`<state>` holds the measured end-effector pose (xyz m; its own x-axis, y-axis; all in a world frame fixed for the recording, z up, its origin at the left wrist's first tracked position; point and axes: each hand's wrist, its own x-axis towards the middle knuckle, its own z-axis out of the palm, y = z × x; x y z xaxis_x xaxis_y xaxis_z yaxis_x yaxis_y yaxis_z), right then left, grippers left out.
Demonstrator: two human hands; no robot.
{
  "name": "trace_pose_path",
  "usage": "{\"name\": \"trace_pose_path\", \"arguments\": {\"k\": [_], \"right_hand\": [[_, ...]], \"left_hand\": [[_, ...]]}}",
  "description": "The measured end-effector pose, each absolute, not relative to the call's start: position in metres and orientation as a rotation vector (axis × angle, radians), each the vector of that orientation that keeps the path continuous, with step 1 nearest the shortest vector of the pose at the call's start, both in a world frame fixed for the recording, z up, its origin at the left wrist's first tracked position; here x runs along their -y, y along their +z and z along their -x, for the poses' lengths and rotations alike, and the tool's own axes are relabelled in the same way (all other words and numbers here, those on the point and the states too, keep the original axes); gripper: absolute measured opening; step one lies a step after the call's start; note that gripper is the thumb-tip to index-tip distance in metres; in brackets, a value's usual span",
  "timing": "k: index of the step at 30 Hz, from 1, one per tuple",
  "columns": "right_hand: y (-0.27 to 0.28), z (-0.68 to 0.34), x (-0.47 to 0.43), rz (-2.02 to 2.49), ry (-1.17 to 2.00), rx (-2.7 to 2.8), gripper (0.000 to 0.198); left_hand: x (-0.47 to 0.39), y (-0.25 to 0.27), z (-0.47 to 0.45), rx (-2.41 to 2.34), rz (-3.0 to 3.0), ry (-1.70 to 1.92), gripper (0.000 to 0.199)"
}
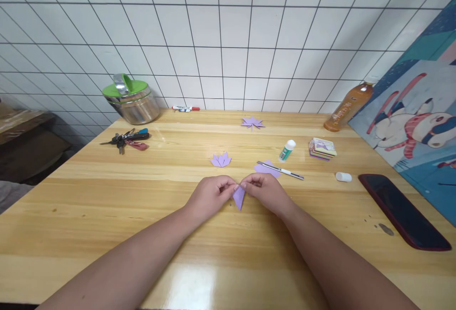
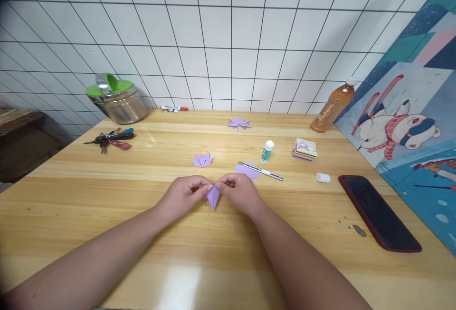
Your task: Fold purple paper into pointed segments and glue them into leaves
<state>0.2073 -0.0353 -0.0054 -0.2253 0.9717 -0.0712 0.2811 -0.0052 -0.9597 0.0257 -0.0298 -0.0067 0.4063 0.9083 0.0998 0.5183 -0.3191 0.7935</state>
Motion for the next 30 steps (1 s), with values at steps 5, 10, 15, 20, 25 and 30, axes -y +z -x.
{"name": "trace_pose_path", "arguments": {"k": [5, 10, 15, 20, 25, 30], "right_hand": [[-0.0050, -0.2091, 0.0346, 1.360, 1.251, 1.591, 0.018], [-0.0034, -0.2109, 0.0340, 1.426, 1.164, 1.613, 0.016], [-0.0049, -0.2101, 0.0360, 1.327, 1.415, 1.419, 0.029], [-0.0068, -0.2046, 0.0361, 1.299, 1.432, 1.400, 0.030], [-0.0096, -0.2058, 0.0329, 1.273, 1.368, 1.377, 0.024], [-0.0112, -0.2088, 0.0317, 1.279, 1.418, 1.324, 0.025]], "left_hand": [[0.0308, -0.0064, -0.0258, -1.219, -2.002, 0.702, 0.024], [0.0326, -0.0062, -0.0262, -1.192, -1.980, 0.718, 0.023], [0.0325, -0.0056, -0.0260, -1.208, -1.853, 0.774, 0.023], [0.0311, -0.0079, -0.0265, -1.191, -1.756, 0.810, 0.023], [0.0300, -0.0073, -0.0263, -1.152, -1.727, 0.773, 0.024], [0.0299, -0.0035, -0.0247, -1.147, -1.774, 0.748, 0.023]]}}
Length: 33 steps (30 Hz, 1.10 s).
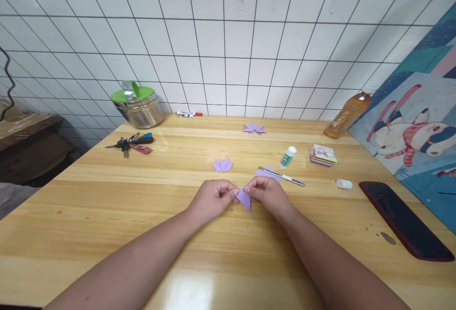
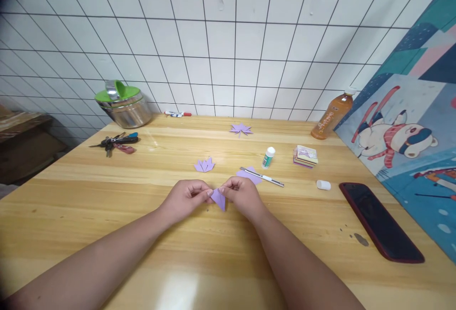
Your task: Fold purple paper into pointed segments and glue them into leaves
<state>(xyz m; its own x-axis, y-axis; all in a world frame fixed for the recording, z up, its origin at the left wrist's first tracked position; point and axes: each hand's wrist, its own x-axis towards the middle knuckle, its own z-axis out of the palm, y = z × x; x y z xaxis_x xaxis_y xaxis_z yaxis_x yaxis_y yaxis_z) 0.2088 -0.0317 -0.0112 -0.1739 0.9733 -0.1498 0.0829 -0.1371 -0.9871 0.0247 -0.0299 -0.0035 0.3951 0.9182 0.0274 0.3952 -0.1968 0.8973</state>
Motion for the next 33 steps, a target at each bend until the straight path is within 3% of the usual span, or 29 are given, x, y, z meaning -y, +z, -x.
{"name": "trace_pose_path", "arguments": {"k": [12, 22, 33], "right_hand": [[-0.011, -0.209, 0.031, 1.290, 1.438, 1.347, 0.027], [-0.004, -0.203, 0.038, 1.341, 1.071, 1.676, 0.016], [-0.007, -0.203, 0.036, 1.293, 1.055, 1.661, 0.010]], "left_hand": [[0.028, -0.003, -0.024, -1.181, -1.768, 0.726, 0.023], [0.027, -0.014, -0.026, -1.022, -1.683, 0.713, 0.018], [0.027, -0.011, -0.029, -0.993, -1.314, 0.709, 0.024]]}}
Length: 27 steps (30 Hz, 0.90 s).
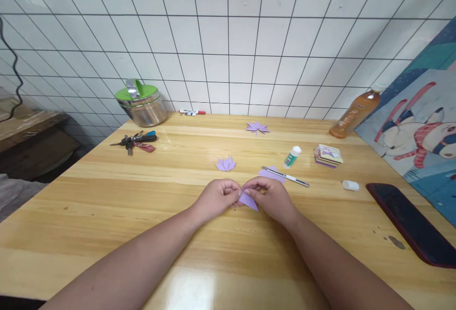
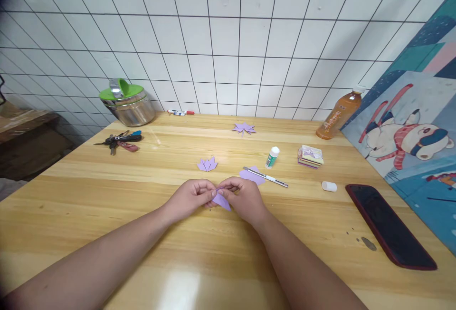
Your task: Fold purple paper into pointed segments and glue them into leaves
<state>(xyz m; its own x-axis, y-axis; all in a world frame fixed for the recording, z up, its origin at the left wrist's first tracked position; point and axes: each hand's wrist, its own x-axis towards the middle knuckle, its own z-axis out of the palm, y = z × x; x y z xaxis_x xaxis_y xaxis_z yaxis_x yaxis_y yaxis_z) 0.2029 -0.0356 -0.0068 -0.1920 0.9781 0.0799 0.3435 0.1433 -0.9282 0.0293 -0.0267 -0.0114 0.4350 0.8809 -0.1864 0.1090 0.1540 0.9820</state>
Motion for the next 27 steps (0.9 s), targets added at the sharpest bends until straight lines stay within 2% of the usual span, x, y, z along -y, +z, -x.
{"name": "trace_pose_path", "arguments": {"k": [7, 12, 20, 24, 27], "right_hand": [[-0.007, -0.207, 0.039, 1.213, 0.656, 1.909, 0.012], [-0.004, -0.213, 0.039, 1.079, 0.531, 2.062, 0.018], [-0.005, -0.214, 0.039, 1.156, 0.584, 2.011, 0.017], [-0.002, -0.209, 0.040, 1.296, 0.732, 1.761, 0.031], [0.000, -0.206, 0.041, 1.320, 0.766, 1.721, 0.033]], "left_hand": [[0.025, -0.007, -0.026, -0.999, -1.124, 0.680, 0.029], [0.025, -0.007, -0.022, -0.935, -1.026, 0.671, 0.026], [0.023, -0.008, -0.022, -0.911, -1.039, 0.688, 0.028], [0.026, -0.009, -0.026, -0.843, -1.166, 0.703, 0.037], [0.026, -0.009, -0.028, -0.841, -1.155, 0.716, 0.032]]}}
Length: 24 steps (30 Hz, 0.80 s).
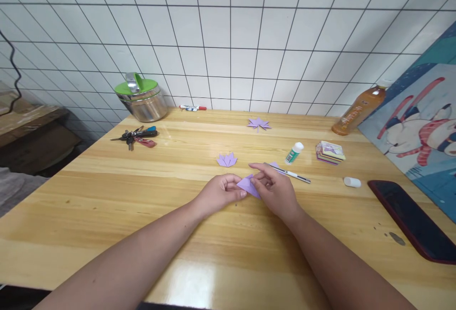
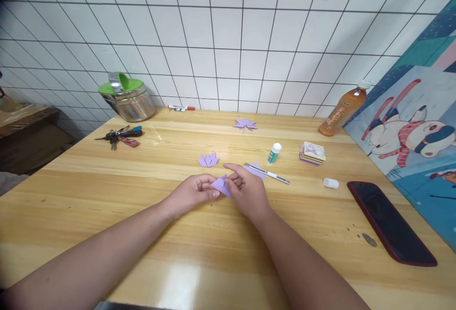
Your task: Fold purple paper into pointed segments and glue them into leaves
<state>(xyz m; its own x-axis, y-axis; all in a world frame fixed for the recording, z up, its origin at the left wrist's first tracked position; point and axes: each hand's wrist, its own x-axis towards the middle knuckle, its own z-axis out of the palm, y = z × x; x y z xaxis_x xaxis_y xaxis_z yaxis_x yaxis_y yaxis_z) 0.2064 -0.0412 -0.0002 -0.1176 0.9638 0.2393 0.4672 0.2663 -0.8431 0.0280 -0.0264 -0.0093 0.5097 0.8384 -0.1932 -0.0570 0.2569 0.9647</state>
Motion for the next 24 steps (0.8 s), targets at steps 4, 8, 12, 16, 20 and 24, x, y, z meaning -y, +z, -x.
{"name": "trace_pose_path", "arguments": {"k": [4, 8, 12, 16, 20, 24], "right_hand": [[-0.0030, -0.2064, 0.0413, 1.278, 0.725, 1.897, 0.030], [-0.0015, -0.2088, 0.0418, 1.234, 0.597, 2.101, 0.033], [0.0049, -0.2101, 0.0427, 1.190, 0.547, 2.193, 0.031], [0.0044, -0.2096, 0.0406, 1.224, 0.681, 2.057, 0.024], [-0.0020, -0.2081, 0.0368, 1.335, 1.215, 1.597, 0.025], [-0.0033, -0.2064, 0.0365, 1.274, 1.613, 1.268, 0.027]], "left_hand": [[0.0249, -0.0079, -0.0277, -0.896, -1.045, 0.756, 0.028], [0.0271, -0.0061, -0.0303, -0.857, -1.163, 0.741, 0.025], [0.0304, -0.0096, -0.0326, -0.846, -1.282, 0.764, 0.024], [0.0299, -0.0151, -0.0310, -0.952, -1.419, 0.760, 0.021], [0.0290, -0.0149, -0.0301, -0.983, -1.559, 0.837, 0.011], [0.0289, -0.0124, -0.0296, -0.985, -1.604, 0.875, 0.011]]}}
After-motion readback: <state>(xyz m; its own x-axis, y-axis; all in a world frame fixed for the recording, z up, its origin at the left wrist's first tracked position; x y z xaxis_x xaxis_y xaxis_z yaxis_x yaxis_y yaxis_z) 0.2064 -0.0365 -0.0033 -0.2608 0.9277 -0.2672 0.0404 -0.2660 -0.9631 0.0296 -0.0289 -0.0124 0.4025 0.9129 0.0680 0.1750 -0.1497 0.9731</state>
